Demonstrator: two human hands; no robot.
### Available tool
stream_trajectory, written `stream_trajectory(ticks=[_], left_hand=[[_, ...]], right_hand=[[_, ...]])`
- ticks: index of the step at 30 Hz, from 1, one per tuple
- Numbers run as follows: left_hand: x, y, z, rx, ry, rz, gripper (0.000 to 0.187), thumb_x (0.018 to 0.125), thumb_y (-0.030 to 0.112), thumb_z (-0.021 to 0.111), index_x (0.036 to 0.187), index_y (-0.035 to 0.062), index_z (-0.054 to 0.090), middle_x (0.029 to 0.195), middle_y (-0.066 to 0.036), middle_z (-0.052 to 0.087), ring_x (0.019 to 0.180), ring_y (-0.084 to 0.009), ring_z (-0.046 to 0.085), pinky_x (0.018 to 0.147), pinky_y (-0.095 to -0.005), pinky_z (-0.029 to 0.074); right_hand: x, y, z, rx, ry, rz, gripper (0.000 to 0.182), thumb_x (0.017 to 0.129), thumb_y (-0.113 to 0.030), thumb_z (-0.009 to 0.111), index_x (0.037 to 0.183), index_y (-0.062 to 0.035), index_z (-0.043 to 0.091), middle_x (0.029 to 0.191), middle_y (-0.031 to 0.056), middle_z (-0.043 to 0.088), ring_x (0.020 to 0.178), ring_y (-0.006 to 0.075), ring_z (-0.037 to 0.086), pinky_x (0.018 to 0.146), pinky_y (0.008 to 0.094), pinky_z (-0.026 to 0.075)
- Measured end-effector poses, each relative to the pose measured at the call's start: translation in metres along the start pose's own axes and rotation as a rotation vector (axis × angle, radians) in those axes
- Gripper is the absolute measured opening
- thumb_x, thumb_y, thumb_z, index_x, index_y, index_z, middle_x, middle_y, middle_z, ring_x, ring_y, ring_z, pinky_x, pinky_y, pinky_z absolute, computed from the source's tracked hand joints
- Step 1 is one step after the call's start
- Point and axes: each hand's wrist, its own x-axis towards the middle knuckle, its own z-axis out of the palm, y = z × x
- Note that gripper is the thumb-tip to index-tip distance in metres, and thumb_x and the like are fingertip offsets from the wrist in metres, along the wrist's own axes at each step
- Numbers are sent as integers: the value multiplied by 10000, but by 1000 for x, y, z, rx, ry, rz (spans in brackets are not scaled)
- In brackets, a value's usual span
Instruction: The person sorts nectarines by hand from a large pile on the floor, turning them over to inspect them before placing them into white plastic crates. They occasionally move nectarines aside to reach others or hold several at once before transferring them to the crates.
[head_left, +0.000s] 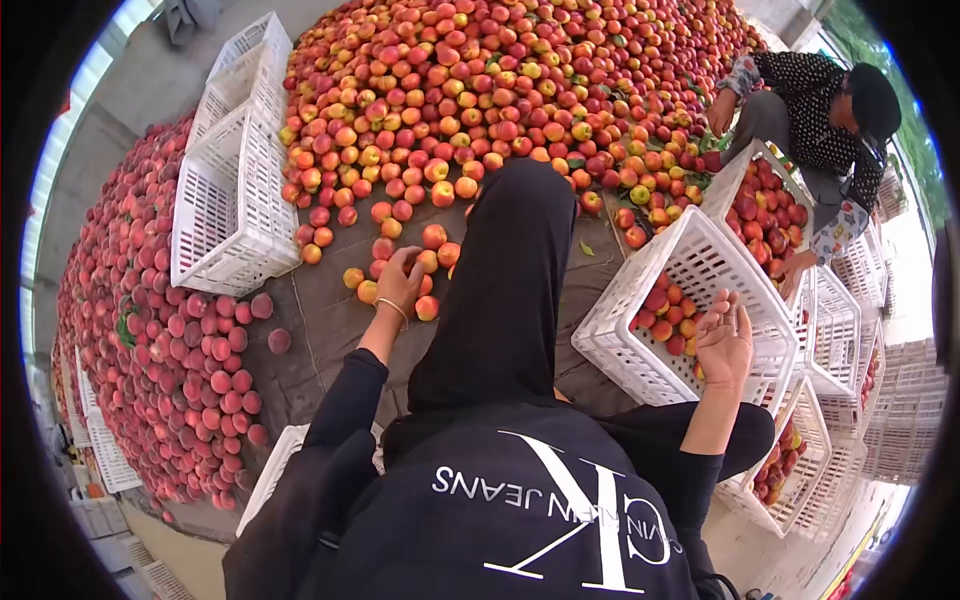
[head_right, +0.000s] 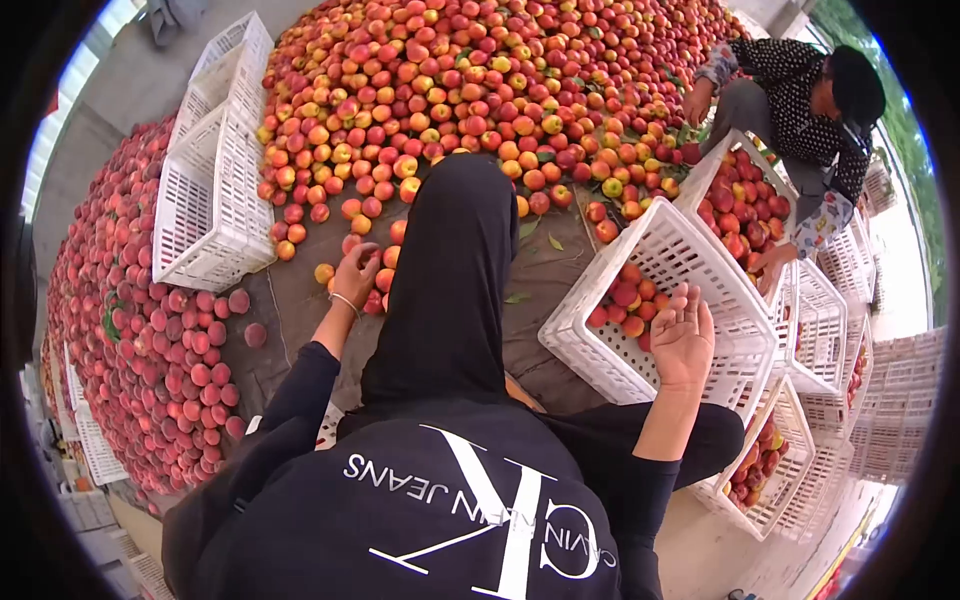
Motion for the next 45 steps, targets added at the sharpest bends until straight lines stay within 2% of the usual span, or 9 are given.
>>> stream_trajectory(ticks=[4,12,18,25,28,32,37,40,45], left_hand=[[-67,-151,51,-3,-122,-302,319,847,233,636,1110,54,638,1017,-137,688,962,-255,667,861,-357,509],[57,-127,77,47,-122,-469,345,837,179,624,1137,11,596,1065,-146,652,993,-241,628,895,-341,488],[196,-183,79,519,260,-140,549,801,188,681,1284,76,444,1313,-145,480,1176,-330,494,976,-428,438],[253,-198,92,735,-12,-402,549,757,223,737,1222,76,486,1242,-171,535,1126,-348,541,911,-421,481],[238,-184,100,16,111,-435,554,723,364,743,1136,53,544,1013,-181,634,989,-328,620,872,-383,489],[207,-108,82,-284,-253,-107,338,846,315,659,1059,56,623,1035,-155,647,1007,-294,623,894,-384,484],[259,-234,8,652,748,-77,405,742,259,716,1091,85,607,1222,-153,562,1118,-373,520,961,-487,385],[257,-304,-15,566,583,-608,646,728,324,748,1264,98,466,1245,-203,534,1101,-396,548,918,-478,466],[253,-255,10,182,540,-582,621,723,299,770,1226,73,486,1086,-185,617,1004,-326,624,895,-409,482]], right_hand=[[38,30,3,-54,167,63,262,1001,-253,443,1166,-95,573,1171,76,626,939,185,628,757,322,531],[140,105,21,-198,307,282,248,998,-268,447,1137,-103,570,1108,75,634,887,156,608,730,306,511],[236,176,25,-420,475,406,208,957,-258,539,1101,-113,574,1067,57,625,853,136,589,770,282,505],[309,271,26,-507,240,734,318,961,-332,523,1189,-109,534,1082,61,612,976,185,588,871,316,476],[322,301,1,-619,120,830,511,960,-437,500,1347,-112,430,1259,87,538,1156,247,526,960,383,430],[324,336,-27,-580,144,1000,700,925,-569,488,1468,-177,288,1409,75,389,1289,258,390,1030,485,367],[313,352,-46,-264,402,1033,426,950,-512,496,1114,-121,540,1098,101,589,1032,260,589,850,446,522],[308,351,-60,-229,344,999,301,972,-417,513,970,-117,544,924,69,618,886,235,630,803,417,542],[311,346,-43,-461,235,1045,330,987,-367,497,1175,-98,524,1006,104,624,809,220,624,737,357,534]])
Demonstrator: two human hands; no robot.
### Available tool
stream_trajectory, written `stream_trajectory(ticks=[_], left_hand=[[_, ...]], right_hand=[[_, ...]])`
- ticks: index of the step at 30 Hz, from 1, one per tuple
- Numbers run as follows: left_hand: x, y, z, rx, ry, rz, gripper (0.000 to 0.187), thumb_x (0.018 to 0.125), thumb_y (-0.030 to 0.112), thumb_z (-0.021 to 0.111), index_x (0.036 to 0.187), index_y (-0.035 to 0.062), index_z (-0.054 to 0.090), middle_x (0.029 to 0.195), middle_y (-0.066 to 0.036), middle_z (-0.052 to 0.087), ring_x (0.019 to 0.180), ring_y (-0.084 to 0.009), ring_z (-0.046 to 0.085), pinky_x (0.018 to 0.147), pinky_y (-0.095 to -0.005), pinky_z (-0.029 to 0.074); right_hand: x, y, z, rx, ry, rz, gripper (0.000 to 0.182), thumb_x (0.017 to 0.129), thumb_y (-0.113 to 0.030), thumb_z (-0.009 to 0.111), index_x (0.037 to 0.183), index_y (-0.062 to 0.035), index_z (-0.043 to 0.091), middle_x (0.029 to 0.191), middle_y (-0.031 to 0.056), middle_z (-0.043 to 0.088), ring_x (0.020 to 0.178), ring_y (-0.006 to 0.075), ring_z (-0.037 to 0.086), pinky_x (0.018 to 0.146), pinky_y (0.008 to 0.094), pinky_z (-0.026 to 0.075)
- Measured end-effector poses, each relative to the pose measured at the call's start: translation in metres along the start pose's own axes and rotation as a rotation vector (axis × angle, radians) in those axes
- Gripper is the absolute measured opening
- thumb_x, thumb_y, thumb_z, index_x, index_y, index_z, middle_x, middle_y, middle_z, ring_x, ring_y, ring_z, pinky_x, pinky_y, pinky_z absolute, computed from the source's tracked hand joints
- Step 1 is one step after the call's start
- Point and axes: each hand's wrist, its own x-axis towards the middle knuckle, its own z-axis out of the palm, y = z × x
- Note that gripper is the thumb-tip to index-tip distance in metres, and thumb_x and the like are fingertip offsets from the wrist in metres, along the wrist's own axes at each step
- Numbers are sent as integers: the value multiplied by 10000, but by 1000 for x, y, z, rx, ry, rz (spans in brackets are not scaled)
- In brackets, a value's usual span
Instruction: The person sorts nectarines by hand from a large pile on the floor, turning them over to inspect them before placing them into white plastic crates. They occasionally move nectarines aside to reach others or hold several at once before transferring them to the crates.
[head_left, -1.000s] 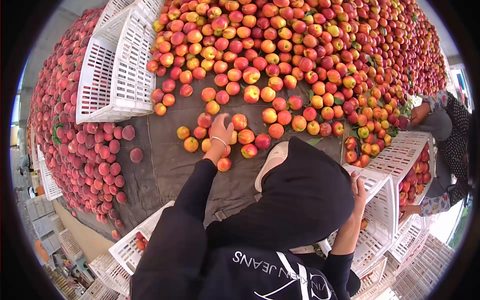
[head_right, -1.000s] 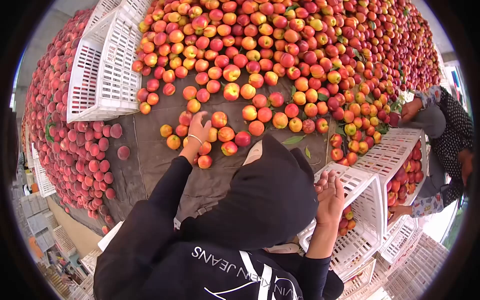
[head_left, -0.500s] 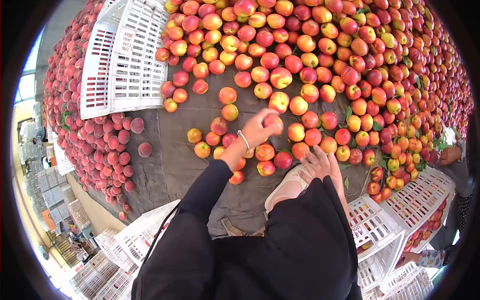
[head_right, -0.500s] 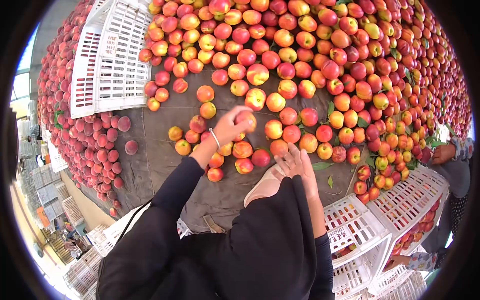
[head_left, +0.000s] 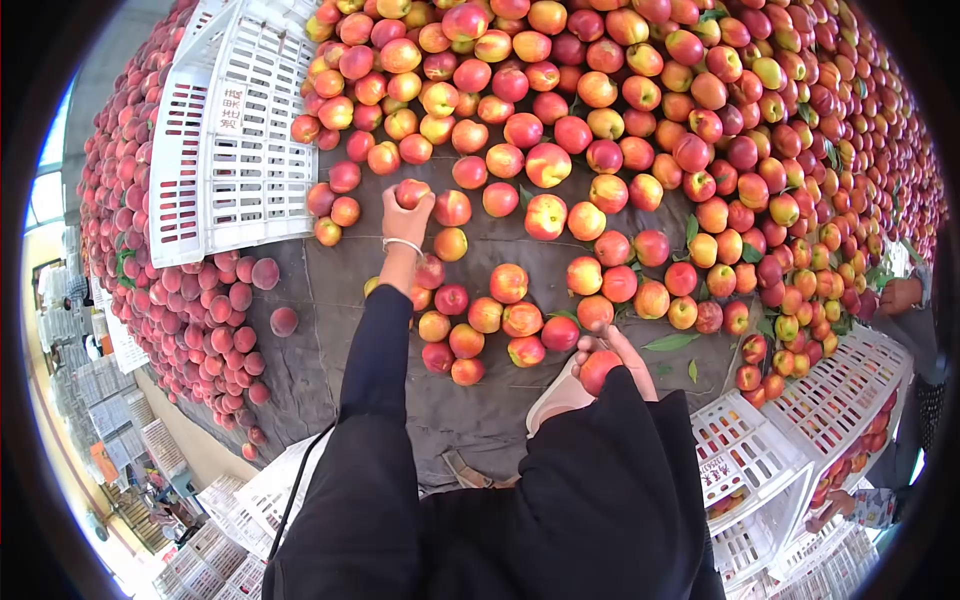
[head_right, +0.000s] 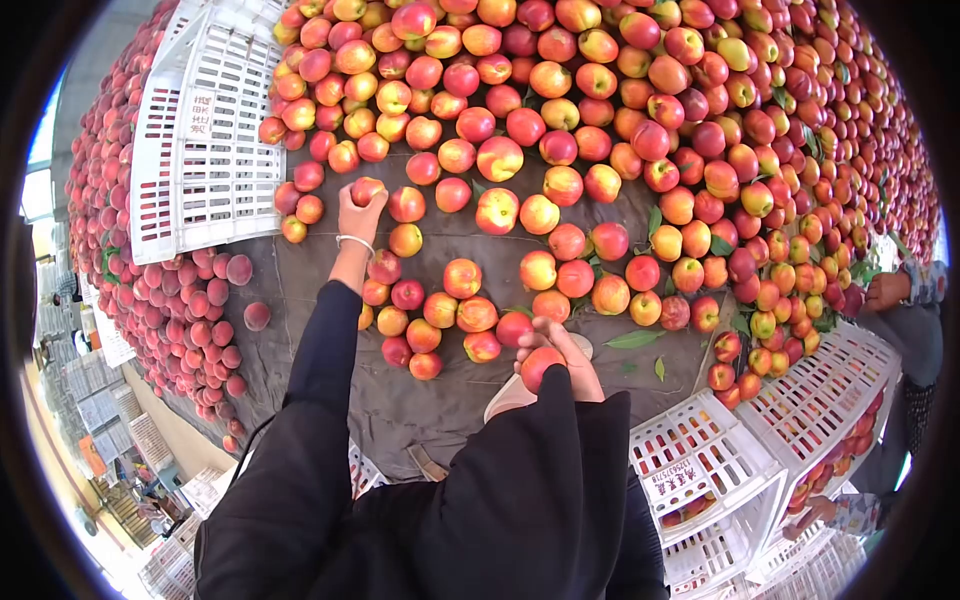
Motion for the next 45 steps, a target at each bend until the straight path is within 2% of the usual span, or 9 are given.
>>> stream_trajectory(ticks=[5,7,12,21,26,31,33,37,45], left_hand=[[-102,110,-55,-306,-1020,295,551,831,255,673,1310,65,478,1247,-101,550,1242,-219,473,1066,-365,353],[-89,114,-43,-269,-1010,494,521,840,320,659,1270,58,526,1284,-129,547,1274,-258,455,1084,-393,327],[59,41,29,192,116,637,491,777,205,701,1199,23,530,1178,-193,562,1112,-369,527,966,-436,416],[22,24,40,547,-152,331,568,744,255,763,1231,141,495,1189,-165,561,1025,-370,581,867,-464,494],[-72,50,6,-219,-211,252,346,785,145,695,1099,57,577,1018,-119,626,938,-229,613,863,-341,486],[-159,132,-30,-434,-1153,357,463,838,283,624,1225,40,555,1167,-99,576,1126,-207,531,997,-340,396],[-151,141,-17,-365,-1076,564,473,832,286,650,1226,42,557,1218,-128,570,1167,-267,522,1021,-373,377],[-64,88,50,10,-59,713,482,769,193,719,1204,69,552,1238,-171,557,1142,-357,523,989,-431,409],[-7,40,71,514,-256,615,606,793,246,731,1307,90,453,1185,-226,547,1110,-407,517,960,-464,426]], right_hand=[[0,-15,26,-90,-144,13,527,974,-430,473,1369,-87,410,1150,166,603,750,212,616,701,330,528],[-1,-17,31,-112,-214,20,566,970,-449,464,1398,-88,385,1184,182,591,727,209,609,686,323,524],[-3,-14,9,-11,-256,-16,592,961,-520,440,1378,-101,420,1210,167,563,711,178,544,686,338,498],[-9,-8,-11,217,-143,-50,689,922,-650,388,1341,-109,465,1330,164,509,1024,255,573,692,324,513],[-8,-13,6,230,-176,-93,695,918,-654,394,1354,-115,449,1405,179,438,1229,334,491,689,308,520],[-10,-15,3,288,-385,-14,762,894,-707,351,1352,-105,444,1433,183,404,1282,363,443,786,400,553],[2,-3,-34,187,-221,-34,823,837,-775,340,1329,-126,454,1427,195,407,1273,399,439,706,420,543],[-2,1,-42,236,-189,-108,843,824,-794,327,1291,-109,480,1377,193,458,1234,397,475,748,447,519],[-61,-25,-19,453,-177,-405,789,877,-742,341,1246,-69,524,1223,135,569,1075,298,579,791,419,534]])
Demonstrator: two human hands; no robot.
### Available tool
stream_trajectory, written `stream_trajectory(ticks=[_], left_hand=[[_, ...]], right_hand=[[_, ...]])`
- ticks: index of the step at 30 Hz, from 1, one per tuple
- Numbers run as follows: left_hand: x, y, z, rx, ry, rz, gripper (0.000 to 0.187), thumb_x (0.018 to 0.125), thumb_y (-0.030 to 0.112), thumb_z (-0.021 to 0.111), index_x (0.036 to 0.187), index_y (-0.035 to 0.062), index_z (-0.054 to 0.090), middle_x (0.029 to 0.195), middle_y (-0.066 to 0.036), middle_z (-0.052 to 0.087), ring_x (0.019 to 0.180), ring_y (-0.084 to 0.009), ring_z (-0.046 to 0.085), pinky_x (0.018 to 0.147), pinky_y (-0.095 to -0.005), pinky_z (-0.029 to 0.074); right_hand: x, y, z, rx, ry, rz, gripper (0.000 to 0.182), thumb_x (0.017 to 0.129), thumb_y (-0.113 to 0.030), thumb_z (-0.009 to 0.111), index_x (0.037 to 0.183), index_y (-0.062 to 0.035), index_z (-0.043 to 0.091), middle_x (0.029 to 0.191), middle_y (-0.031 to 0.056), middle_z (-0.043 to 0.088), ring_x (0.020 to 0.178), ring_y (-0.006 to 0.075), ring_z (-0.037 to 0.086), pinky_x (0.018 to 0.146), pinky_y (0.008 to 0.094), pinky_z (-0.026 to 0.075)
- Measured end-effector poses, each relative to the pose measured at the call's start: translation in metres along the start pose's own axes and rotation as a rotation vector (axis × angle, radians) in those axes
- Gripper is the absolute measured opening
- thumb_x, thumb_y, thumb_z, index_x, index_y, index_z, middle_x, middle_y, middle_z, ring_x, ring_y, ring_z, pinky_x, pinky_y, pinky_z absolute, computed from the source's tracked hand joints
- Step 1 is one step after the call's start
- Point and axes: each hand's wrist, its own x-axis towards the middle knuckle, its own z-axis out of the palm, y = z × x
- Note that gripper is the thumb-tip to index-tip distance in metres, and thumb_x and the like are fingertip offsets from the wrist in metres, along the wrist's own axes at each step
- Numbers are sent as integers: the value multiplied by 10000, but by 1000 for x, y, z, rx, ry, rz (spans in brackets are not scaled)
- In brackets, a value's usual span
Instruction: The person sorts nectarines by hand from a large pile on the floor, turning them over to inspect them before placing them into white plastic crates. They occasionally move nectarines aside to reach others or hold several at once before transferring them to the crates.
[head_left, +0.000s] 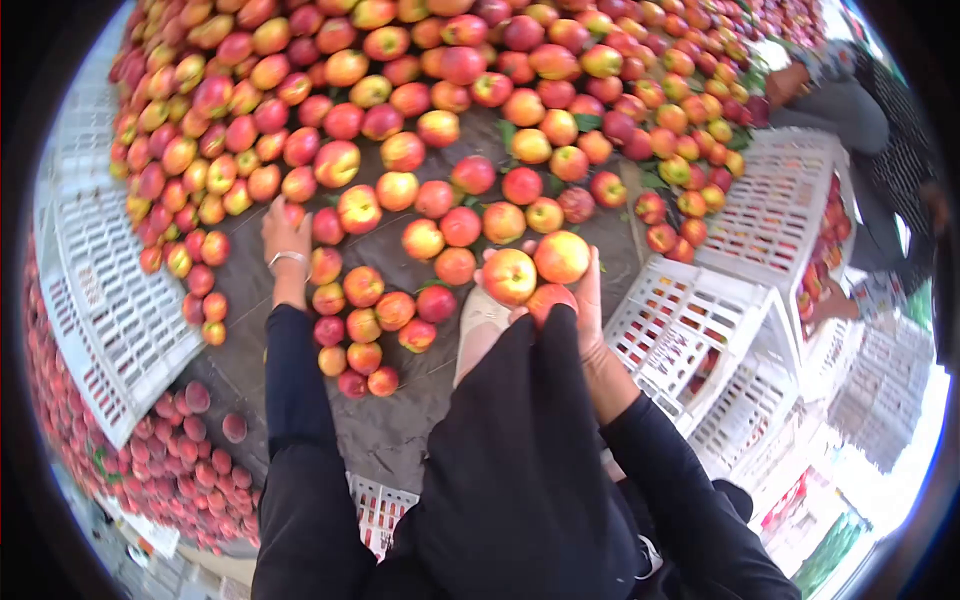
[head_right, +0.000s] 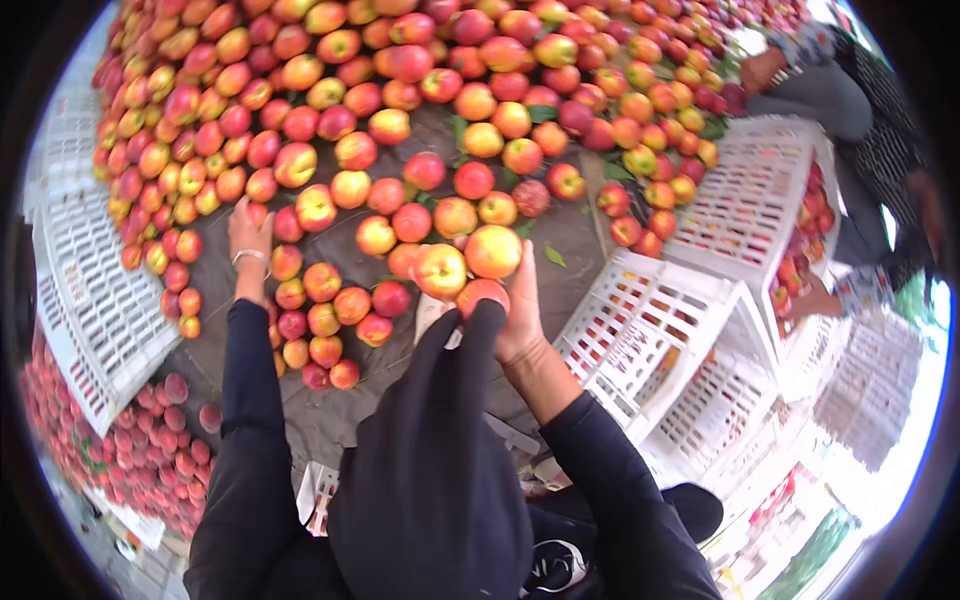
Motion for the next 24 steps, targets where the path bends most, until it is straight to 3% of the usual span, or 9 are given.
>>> stream_trajectory(ticks=[5,9,11,14,17,19,21,22,24], left_hand=[[-46,-43,5,-402,-29,-72,668,851,371,697,1275,-58,412,1217,-218,508,1124,-326,513,1007,-385,391],[-123,5,-43,-562,24,-94,559,847,322,721,1211,-27,480,1186,-198,516,1086,-309,530,976,-400,422],[-155,-9,-33,-755,-128,-88,564,854,300,709,1243,-28,467,1202,-193,505,1086,-300,530,962,-391,437],[-182,8,-51,-851,-289,-112,561,861,291,698,1255,-29,459,1208,-189,499,1088,-299,530,956,-392,441],[-180,35,-90,-963,-347,-48,559,868,282,688,1267,-31,451,1215,-185,493,1090,-298,529,951,-393,444],[-165,63,-130,-865,-255,207,558,872,276,681,1275,-32,446,1219,-182,488,1091,-298,529,947,-394,446],[-137,84,-175,-156,143,844,557,877,269,674,1283,-33,441,1224,-180,484,1092,-297,528,943,-395,448],[-174,146,-227,-415,342,900,541,908,262,607,1319,-29,411,1269,-171,453,1141,-300,510,929,-404,448],[-205,217,-295,-1498,-152,136,534,923,275,552,1348,-7,393,1328,-167,425,1198,-288,481,923,-391,440]], right_hand=[[-78,-49,37,209,-125,-180,763,839,-759,415,1251,-129,538,1291,76,526,1172,270,497,742,379,497],[-167,-68,46,182,-179,-444,714,850,-731,441,1234,-138,548,1289,55,531,1138,247,512,751,373,491],[-210,-73,41,156,-218,-607,688,835,-697,509,1188,-109,567,1495,187,306,1371,397,299,725,380,538],[-272,-74,15,220,-154,-851,634,870,-677,467,1187,-135,555,1245,27,550,1112,228,521,785,414,499],[-312,-72,-13,266,82,-971,604,870,-654,492,1186,-143,556,1206,54,577,1088,257,554,851,431,500],[-323,-72,-52,288,116,-993,635,848,-662,520,1221,-149,538,1251,55,560,1128,264,543,877,446,490],[-328,-70,-92,226,178,-1005,705,819,-657,565,1321,-172,466,1343,83,519,1221,290,507,981,490,419],[-333,-64,-103,235,283,-974,702,814,-618,598,1341,-180,447,1309,87,531,1250,276,474,1045,491,349],[-333,-54,-131,333,502,-946,567,796,-585,638,1157,-157,548,1137,46,594,1151,232,536,1029,490,363]])
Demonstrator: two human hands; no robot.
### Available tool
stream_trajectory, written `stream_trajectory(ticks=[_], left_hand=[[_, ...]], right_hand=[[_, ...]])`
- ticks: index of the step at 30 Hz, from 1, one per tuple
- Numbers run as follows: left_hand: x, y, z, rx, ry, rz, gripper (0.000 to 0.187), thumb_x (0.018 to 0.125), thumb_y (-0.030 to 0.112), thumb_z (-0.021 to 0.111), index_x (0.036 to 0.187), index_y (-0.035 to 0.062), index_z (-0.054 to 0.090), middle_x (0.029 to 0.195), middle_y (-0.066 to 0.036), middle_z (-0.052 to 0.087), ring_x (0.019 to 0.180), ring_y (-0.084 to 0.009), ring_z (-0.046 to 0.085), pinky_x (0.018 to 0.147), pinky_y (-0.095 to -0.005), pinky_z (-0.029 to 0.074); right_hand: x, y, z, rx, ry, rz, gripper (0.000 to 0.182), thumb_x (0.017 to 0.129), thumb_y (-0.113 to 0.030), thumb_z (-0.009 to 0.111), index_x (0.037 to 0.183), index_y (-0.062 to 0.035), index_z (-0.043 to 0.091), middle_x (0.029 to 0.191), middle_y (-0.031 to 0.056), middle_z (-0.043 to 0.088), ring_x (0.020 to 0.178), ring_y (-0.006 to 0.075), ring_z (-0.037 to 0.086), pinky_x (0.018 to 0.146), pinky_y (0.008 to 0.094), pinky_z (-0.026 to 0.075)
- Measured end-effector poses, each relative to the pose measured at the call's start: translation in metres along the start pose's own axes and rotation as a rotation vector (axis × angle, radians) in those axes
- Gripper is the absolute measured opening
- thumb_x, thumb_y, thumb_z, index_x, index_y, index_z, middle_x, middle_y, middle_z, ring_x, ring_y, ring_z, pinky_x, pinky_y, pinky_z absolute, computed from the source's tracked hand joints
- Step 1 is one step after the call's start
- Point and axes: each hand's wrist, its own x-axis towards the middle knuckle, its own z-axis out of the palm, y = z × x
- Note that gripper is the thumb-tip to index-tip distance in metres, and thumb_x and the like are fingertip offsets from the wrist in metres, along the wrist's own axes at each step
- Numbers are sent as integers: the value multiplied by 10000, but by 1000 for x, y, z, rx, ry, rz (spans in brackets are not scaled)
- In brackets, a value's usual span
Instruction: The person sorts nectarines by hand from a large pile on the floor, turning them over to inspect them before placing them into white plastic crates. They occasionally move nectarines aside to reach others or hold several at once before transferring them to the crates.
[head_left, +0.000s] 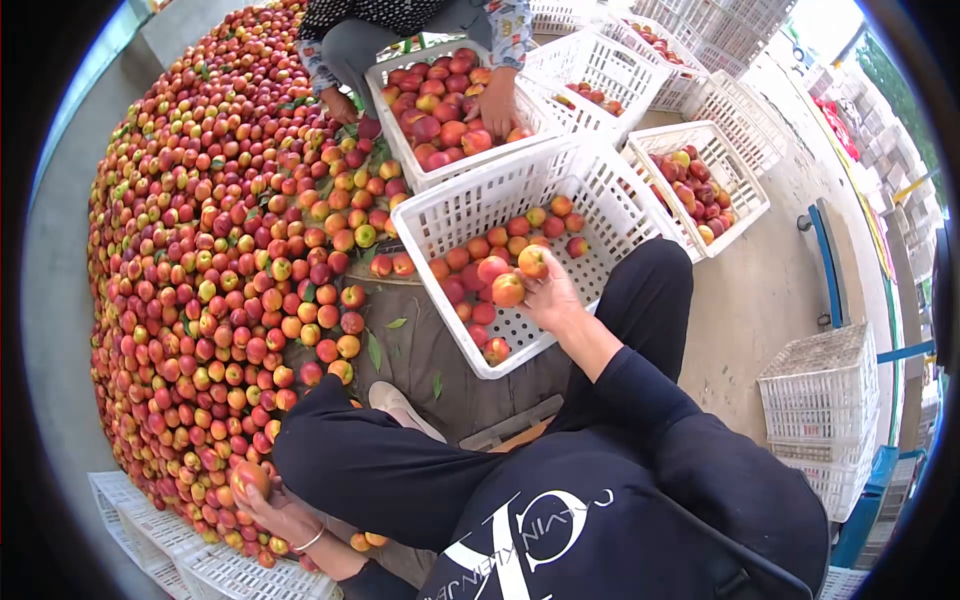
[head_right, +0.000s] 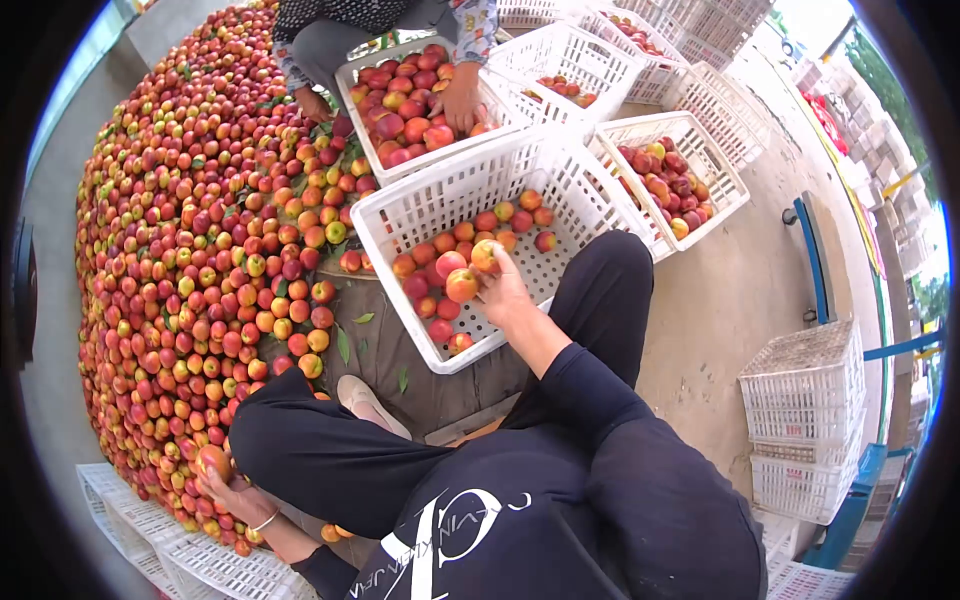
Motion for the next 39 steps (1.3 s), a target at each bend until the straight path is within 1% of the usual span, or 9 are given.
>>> stream_trajectory(ticks=[1,6,12,15,19,26,30,36,39], left_hand=[[-9,18,16,48,-66,114,532,927,279,535,1355,-2,390,1358,-163,413,1208,-279,477,917,-371,438],[-83,68,109,316,-383,522,517,920,215,496,1378,1,391,1358,-140,444,1102,-227,532,818,-310,460],[-178,40,191,478,-919,566,707,707,30,635,1368,-15,388,1382,-184,442,1298,-308,420,1079,-407,342],[-195,30,215,581,-1158,728,671,719,95,684,1339,17,443,1386,-194,456,1288,-355,425,1087,-431,306],[-188,42,225,566,-1039,757,534,772,90,632,1281,6,495,1345,-185,504,1265,-330,451,1078,-415,321],[-127,62,188,419,-617,635,376,882,34,511,1251,-38,517,1312,-169,531,1217,-268,509,1060,-379,366],[-84,66,132,319,-393,459,358,955,99,483,1287,-36,489,1313,-138,530,1192,-223,520,1030,-347,394],[-30,13,11,359,-83,271,338,978,160,502,1276,2,524,1254,-75,565,1096,-165,567,981,-318,436],[-13,-62,-73,463,24,117,365,935,205,576,1256,33,559,1176,-55,615,953,-121,623,792,-220,467]], right_hand=[[5,2,-11,43,44,36,593,796,-541,652,1247,-179,517,1270,42,505,1218,232,451,1075,475,287],[-28,5,-1,-77,-95,39,491,873,-462,617,1247,-157,528,1298,34,518,1152,205,534,943,371,434],[-129,6,22,-79,-863,466,624,914,-534,538,1401,-172,392,1345,80,481,1243,238,484,983,456,442],[-155,-11,14,106,-926,544,451,923,-464,563,1257,-165,508,1193,84,575,1077,263,589,784,371,543],[-152,-85,-8,405,-781,420,310,922,-392,587,1065,-118,605,1122,168,605,978,302,628,546,279,560],[-124,-266,-76,740,-611,-162,391,854,-280,665,1120,-15,559,1140,172,577,1065,329,582,660,339,557],[-59,-354,-145,828,-504,-374,517,866,-334,571,1220,36,495,1212,208,558,1110,358,571,758,400,574],[-31,-372,-162,781,-213,-535,561,927,-379,435,1245,79,498,1205,266,576,1097,366,582,808,431,539],[-18,-344,-130,614,-377,-485,543,928,-364,472,1273,56,479,1219,195,600,994,305,629,754,381,549]])
